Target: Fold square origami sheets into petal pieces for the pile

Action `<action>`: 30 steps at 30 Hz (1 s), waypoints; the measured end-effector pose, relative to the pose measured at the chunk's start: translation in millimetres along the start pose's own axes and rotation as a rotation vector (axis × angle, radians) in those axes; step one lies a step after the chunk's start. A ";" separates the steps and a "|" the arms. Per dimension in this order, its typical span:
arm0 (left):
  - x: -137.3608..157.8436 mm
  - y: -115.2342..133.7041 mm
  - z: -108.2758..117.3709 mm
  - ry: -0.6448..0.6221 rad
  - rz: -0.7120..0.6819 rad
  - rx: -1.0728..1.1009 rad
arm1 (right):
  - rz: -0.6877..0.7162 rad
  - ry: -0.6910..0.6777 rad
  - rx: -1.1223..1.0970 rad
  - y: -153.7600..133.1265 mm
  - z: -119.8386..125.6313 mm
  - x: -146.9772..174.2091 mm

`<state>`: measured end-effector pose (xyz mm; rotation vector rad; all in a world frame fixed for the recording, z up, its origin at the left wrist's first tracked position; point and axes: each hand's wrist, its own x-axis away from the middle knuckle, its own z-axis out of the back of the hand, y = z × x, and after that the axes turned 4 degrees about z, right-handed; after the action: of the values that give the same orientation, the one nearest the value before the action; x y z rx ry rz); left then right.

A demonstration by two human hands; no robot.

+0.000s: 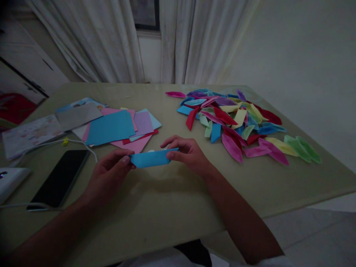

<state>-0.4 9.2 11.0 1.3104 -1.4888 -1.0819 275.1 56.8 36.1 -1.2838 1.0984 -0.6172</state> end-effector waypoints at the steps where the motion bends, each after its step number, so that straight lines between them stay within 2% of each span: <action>1: 0.2 1.6 -0.8 -0.027 0.059 0.038 | -0.010 0.004 -0.038 0.9 0.9 0.1; 4: 1.2 6.1 -3.0 -0.090 0.166 0.095 | -0.031 0.046 -0.112 3.4 3.1 -0.1; 7: 2.1 8.5 -3.5 -0.112 0.141 0.093 | -0.065 0.079 -0.121 4.1 4.2 -0.9; 12: 1.5 7.5 -2.0 -0.080 0.109 0.075 | -0.125 0.096 -0.128 4.1 3.6 -2.3; 19: -1.0 10.0 -7.7 0.019 0.226 0.154 | -0.129 0.111 -0.350 8.0 -1.7 -0.7; 30: -0.3 9.7 -9.7 -0.007 0.265 0.185 | -0.150 0.072 -0.391 12.1 -9.3 0.8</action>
<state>6.5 9.6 22.8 1.1911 -1.7444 -0.7944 264.7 54.9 25.1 -1.7034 1.2297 -0.5811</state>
